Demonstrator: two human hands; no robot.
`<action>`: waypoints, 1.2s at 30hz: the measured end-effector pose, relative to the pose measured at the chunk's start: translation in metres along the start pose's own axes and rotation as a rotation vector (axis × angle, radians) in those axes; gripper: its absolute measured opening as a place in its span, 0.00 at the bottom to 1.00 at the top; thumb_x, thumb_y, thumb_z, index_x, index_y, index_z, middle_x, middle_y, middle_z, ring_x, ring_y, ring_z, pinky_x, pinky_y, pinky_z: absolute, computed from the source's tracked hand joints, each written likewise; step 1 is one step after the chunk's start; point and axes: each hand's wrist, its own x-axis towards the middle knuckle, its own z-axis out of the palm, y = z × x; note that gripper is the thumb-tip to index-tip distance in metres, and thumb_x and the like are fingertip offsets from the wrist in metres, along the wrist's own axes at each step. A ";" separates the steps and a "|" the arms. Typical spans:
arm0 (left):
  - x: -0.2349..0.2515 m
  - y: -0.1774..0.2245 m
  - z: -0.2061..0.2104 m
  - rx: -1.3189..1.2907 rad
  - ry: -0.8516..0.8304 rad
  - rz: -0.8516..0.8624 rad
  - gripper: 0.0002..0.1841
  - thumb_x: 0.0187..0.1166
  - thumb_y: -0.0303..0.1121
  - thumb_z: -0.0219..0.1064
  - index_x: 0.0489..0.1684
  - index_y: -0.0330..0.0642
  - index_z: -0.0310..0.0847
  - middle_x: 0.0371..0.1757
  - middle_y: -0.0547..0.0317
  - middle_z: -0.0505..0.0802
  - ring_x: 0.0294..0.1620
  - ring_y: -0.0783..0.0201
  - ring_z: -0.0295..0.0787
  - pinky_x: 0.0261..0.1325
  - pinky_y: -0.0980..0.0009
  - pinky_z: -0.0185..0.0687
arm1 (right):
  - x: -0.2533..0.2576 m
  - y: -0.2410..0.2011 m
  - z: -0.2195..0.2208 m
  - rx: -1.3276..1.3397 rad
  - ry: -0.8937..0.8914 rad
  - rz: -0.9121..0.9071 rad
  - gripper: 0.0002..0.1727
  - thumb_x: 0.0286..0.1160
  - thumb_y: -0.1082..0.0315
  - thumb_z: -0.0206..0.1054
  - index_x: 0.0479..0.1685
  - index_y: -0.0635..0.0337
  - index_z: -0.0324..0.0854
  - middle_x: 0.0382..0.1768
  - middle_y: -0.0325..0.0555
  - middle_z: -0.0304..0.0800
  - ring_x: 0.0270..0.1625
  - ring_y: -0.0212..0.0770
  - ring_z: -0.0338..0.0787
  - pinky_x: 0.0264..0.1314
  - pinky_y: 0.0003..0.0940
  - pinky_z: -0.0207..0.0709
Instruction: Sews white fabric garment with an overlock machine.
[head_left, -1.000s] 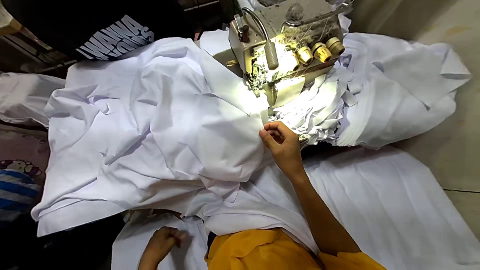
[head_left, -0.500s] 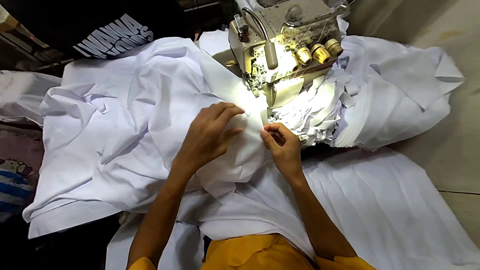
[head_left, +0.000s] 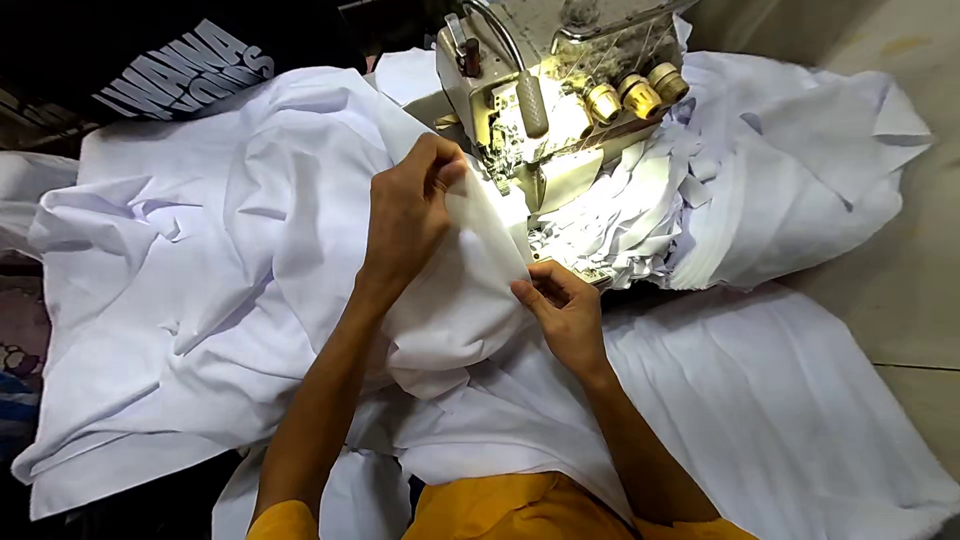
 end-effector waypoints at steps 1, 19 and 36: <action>0.004 0.003 -0.002 -0.017 0.005 -0.015 0.09 0.88 0.31 0.60 0.50 0.35 0.84 0.39 0.57 0.90 0.37 0.75 0.85 0.44 0.80 0.79 | -0.003 -0.001 0.000 0.015 0.006 -0.012 0.09 0.77 0.66 0.73 0.47 0.62 0.88 0.35 0.37 0.94 0.37 0.25 0.91 0.45 0.21 0.87; 0.010 0.021 0.016 0.116 -0.319 -0.135 0.18 0.93 0.47 0.52 0.47 0.43 0.80 0.30 0.58 0.83 0.33 0.58 0.82 0.38 0.57 0.74 | -0.040 0.002 0.007 0.016 0.048 -0.061 0.11 0.80 0.66 0.70 0.47 0.68 0.87 0.34 0.39 0.91 0.35 0.23 0.86 0.39 0.19 0.82; -0.010 0.009 0.027 0.152 -0.174 0.113 0.07 0.80 0.31 0.69 0.49 0.43 0.91 0.44 0.55 0.90 0.46 0.57 0.84 0.47 0.62 0.78 | 0.012 -0.011 -0.006 0.056 -0.050 0.092 0.08 0.81 0.64 0.69 0.43 0.60 0.85 0.22 0.29 0.86 0.22 0.20 0.79 0.26 0.15 0.71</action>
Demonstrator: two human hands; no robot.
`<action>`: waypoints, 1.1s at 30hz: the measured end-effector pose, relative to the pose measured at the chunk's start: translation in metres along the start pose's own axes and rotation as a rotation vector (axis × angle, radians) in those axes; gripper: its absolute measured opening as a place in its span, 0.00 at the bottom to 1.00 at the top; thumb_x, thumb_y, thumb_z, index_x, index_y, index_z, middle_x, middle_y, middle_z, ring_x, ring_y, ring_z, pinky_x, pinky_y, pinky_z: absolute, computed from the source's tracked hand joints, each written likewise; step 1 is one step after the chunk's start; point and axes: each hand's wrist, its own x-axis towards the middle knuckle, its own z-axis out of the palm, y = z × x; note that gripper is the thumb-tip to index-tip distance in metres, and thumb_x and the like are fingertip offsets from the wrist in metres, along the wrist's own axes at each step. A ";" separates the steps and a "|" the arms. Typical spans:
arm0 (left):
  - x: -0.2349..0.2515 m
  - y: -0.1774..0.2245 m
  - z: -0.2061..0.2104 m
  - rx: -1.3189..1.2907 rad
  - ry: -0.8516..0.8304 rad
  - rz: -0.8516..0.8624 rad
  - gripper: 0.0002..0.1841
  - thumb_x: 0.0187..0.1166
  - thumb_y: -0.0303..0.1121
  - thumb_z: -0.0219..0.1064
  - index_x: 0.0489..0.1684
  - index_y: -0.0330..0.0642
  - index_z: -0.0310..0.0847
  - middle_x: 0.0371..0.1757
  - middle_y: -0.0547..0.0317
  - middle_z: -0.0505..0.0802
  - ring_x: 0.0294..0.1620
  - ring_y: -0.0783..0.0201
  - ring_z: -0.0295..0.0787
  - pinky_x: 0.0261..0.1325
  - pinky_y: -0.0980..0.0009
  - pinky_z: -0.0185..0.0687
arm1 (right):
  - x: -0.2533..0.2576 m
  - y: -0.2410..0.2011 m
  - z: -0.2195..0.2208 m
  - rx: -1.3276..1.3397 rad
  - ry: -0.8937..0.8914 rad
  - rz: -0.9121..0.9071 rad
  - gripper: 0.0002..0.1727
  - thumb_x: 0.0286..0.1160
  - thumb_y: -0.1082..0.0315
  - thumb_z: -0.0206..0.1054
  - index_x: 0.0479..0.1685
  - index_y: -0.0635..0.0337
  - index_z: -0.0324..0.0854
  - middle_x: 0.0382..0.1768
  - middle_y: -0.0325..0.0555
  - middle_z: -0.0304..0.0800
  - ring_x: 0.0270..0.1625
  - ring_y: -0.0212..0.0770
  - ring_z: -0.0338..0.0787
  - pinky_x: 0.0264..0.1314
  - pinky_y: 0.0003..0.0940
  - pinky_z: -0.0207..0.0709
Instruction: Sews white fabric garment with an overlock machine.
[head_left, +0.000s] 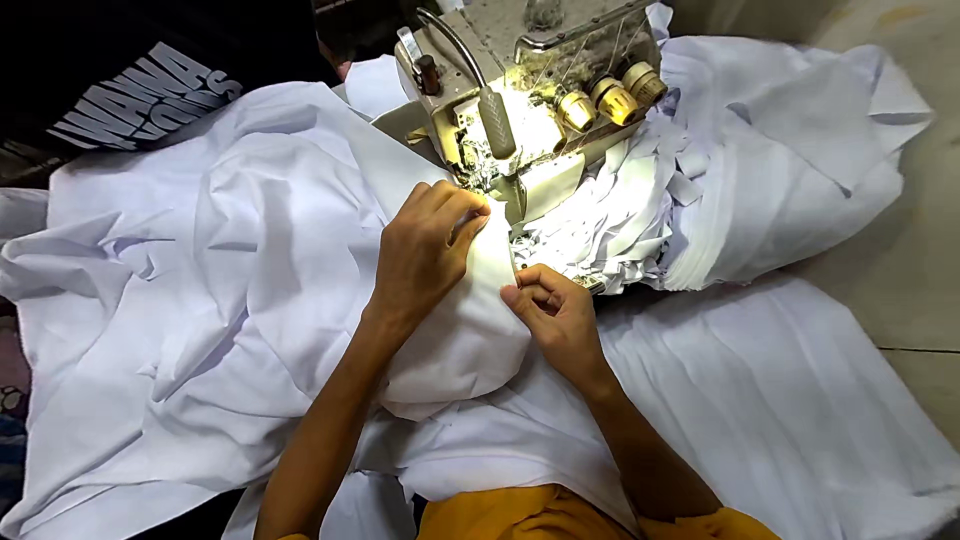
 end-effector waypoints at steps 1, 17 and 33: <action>0.000 0.000 0.001 0.013 0.004 0.009 0.08 0.81 0.32 0.69 0.50 0.44 0.92 0.45 0.55 0.90 0.46 0.57 0.84 0.48 0.62 0.78 | -0.002 -0.001 0.000 -0.014 -0.001 -0.007 0.08 0.81 0.64 0.69 0.43 0.60 0.85 0.22 0.29 0.85 0.22 0.19 0.78 0.26 0.14 0.71; -0.023 0.001 0.016 0.127 0.051 0.065 0.17 0.83 0.36 0.62 0.64 0.45 0.90 0.71 0.46 0.88 0.79 0.48 0.78 0.79 0.54 0.73 | 0.010 0.011 0.005 -0.301 0.144 -0.140 0.14 0.78 0.55 0.71 0.48 0.56 0.90 0.56 0.42 0.88 0.61 0.36 0.86 0.61 0.32 0.83; -0.042 0.022 0.024 0.224 0.065 -0.181 0.27 0.87 0.41 0.50 0.80 0.39 0.77 0.82 0.49 0.80 0.88 0.49 0.66 0.86 0.54 0.62 | 0.038 -0.001 -0.018 0.074 -0.052 -0.045 0.03 0.74 0.68 0.70 0.36 0.57 0.86 0.33 0.37 0.90 0.39 0.31 0.90 0.46 0.27 0.87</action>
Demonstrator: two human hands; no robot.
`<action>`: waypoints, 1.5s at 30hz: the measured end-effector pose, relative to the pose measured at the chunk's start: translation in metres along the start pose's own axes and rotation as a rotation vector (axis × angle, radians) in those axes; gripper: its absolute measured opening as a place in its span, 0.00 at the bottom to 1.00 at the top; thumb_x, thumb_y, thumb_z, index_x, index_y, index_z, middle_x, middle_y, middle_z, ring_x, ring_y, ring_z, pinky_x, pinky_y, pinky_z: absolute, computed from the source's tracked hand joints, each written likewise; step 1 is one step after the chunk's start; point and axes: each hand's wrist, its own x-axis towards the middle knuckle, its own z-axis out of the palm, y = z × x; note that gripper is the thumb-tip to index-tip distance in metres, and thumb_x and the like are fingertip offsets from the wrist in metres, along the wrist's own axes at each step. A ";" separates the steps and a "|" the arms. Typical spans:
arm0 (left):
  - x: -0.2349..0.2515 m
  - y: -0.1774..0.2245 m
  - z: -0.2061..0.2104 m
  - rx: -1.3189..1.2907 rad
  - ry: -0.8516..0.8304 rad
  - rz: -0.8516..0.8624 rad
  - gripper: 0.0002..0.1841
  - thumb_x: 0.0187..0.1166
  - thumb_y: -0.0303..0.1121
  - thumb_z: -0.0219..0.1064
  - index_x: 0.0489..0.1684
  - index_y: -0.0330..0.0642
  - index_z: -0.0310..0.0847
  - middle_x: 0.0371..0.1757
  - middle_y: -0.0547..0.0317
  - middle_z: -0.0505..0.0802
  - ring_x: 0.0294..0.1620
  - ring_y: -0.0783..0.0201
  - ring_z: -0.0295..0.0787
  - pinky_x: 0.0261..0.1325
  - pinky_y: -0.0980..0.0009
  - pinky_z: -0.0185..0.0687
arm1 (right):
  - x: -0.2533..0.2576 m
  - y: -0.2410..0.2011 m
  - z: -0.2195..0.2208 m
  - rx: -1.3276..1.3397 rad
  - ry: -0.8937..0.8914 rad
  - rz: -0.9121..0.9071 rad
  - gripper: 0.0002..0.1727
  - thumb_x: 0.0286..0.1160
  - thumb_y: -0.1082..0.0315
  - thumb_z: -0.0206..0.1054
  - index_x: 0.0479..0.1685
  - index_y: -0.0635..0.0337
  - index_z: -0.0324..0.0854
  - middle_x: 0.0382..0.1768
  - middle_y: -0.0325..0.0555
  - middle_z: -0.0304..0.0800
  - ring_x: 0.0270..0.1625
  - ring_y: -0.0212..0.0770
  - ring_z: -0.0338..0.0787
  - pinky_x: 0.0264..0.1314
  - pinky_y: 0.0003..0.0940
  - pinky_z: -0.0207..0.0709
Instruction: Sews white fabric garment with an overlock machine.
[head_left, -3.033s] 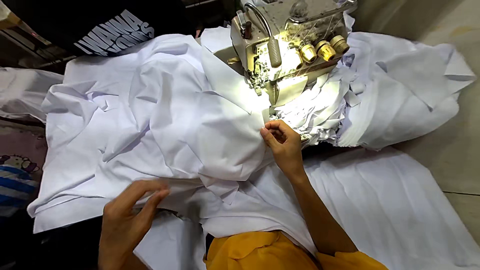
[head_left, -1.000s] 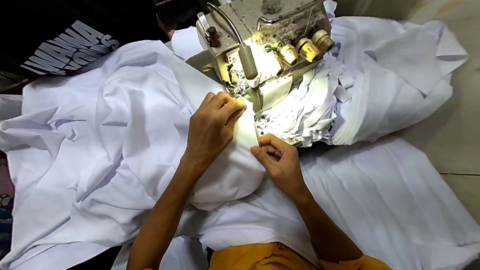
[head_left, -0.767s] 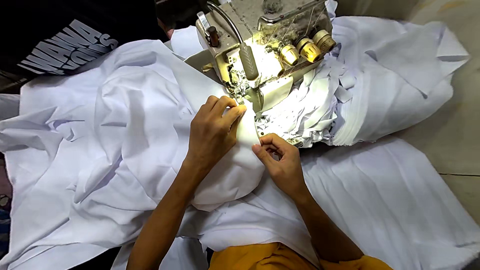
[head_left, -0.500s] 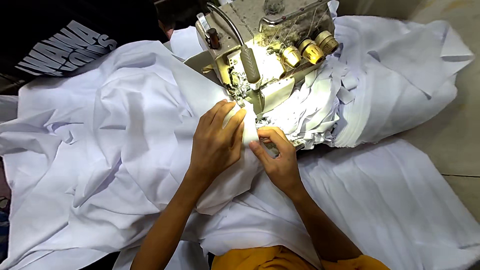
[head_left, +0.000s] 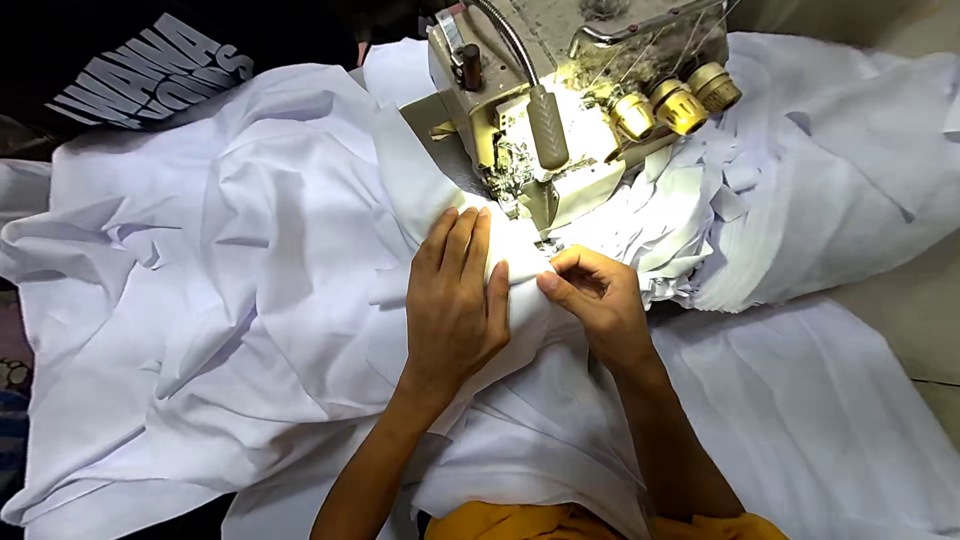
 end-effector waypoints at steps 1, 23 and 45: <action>0.001 0.002 0.000 0.010 -0.007 -0.003 0.27 0.87 0.41 0.48 0.81 0.39 0.76 0.82 0.49 0.80 0.88 0.49 0.66 0.87 0.53 0.61 | 0.002 -0.001 -0.002 -0.011 -0.006 0.003 0.03 0.74 0.68 0.70 0.36 0.56 0.86 0.33 0.37 0.90 0.39 0.31 0.90 0.46 0.27 0.87; -0.005 -0.010 -0.001 -0.069 0.098 -0.127 0.22 0.90 0.38 0.50 0.77 0.43 0.79 0.73 0.47 0.83 0.77 0.49 0.74 0.81 0.49 0.65 | -0.006 0.010 -0.015 -0.152 -0.027 -0.031 0.06 0.78 0.64 0.71 0.43 0.58 0.87 0.37 0.37 0.92 0.40 0.29 0.91 0.46 0.25 0.87; -0.001 -0.002 0.007 -0.029 0.009 0.110 0.27 0.93 0.41 0.40 0.80 0.40 0.76 0.83 0.53 0.80 0.88 0.56 0.67 0.89 0.46 0.51 | -0.002 0.010 -0.011 -0.171 0.026 -0.019 0.05 0.78 0.64 0.70 0.41 0.55 0.87 0.33 0.36 0.91 0.35 0.28 0.89 0.38 0.24 0.84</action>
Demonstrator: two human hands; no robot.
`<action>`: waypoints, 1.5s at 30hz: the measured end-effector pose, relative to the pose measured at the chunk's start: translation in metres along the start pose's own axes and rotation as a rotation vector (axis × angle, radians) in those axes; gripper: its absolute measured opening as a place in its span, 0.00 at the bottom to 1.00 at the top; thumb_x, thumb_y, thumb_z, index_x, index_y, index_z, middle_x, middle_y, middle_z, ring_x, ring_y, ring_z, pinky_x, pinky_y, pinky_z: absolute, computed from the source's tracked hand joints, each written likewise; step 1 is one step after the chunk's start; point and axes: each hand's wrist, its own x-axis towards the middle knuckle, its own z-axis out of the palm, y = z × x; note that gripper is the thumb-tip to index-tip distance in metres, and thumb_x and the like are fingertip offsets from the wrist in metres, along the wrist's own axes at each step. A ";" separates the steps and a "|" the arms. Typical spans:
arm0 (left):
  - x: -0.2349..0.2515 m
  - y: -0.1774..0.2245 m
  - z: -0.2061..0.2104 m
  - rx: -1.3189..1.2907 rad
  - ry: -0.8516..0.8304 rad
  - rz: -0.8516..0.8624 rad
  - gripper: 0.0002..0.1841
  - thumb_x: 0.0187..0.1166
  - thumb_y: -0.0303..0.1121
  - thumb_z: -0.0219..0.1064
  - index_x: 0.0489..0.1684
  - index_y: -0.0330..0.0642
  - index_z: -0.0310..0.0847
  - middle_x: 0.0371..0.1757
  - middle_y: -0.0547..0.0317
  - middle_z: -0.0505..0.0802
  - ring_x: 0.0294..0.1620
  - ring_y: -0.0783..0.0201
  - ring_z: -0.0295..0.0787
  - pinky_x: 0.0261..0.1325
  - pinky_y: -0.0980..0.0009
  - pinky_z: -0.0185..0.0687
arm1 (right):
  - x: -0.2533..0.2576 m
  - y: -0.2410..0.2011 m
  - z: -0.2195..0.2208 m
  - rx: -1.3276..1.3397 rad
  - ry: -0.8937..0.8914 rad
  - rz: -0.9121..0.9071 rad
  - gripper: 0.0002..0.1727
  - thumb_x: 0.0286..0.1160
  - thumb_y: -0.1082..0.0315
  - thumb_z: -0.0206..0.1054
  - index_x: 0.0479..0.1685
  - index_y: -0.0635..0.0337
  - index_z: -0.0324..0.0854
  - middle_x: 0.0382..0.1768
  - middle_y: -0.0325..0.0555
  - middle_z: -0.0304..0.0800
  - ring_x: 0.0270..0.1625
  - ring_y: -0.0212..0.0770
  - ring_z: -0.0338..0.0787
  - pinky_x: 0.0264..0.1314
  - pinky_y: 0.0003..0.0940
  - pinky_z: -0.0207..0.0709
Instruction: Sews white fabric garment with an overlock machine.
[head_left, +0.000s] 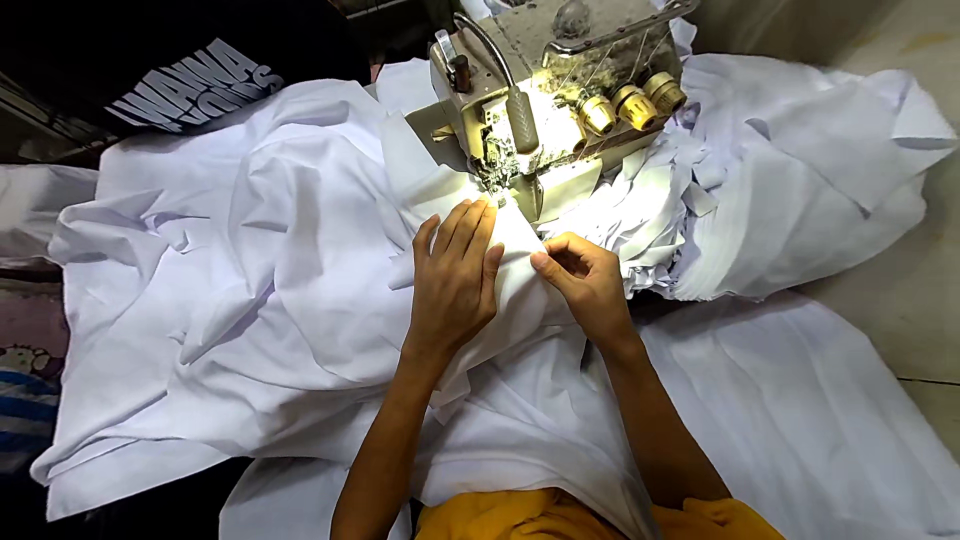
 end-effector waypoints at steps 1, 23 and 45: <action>0.000 0.000 0.000 -0.004 0.000 0.002 0.27 0.93 0.41 0.40 0.80 0.39 0.76 0.83 0.52 0.80 0.89 0.55 0.66 0.89 0.46 0.50 | 0.000 0.000 0.000 0.002 -0.001 0.000 0.05 0.78 0.64 0.70 0.41 0.56 0.87 0.33 0.36 0.90 0.35 0.29 0.89 0.38 0.24 0.84; -0.005 -0.010 0.003 -0.047 -0.012 0.030 0.27 0.94 0.42 0.40 0.83 0.41 0.73 0.86 0.55 0.77 0.91 0.57 0.61 0.92 0.46 0.46 | -0.005 0.005 -0.001 -0.020 -0.009 -0.016 0.08 0.80 0.63 0.69 0.43 0.57 0.87 0.34 0.36 0.91 0.37 0.28 0.90 0.43 0.23 0.85; -0.274 -0.006 -0.043 -0.193 0.808 -1.069 0.16 0.74 0.30 0.62 0.57 0.32 0.80 0.58 0.45 0.87 0.64 0.52 0.81 0.68 0.57 0.77 | 0.000 -0.017 0.006 -0.201 -0.140 0.072 0.08 0.88 0.72 0.57 0.50 0.68 0.78 0.38 0.38 0.86 0.43 0.30 0.89 0.51 0.28 0.85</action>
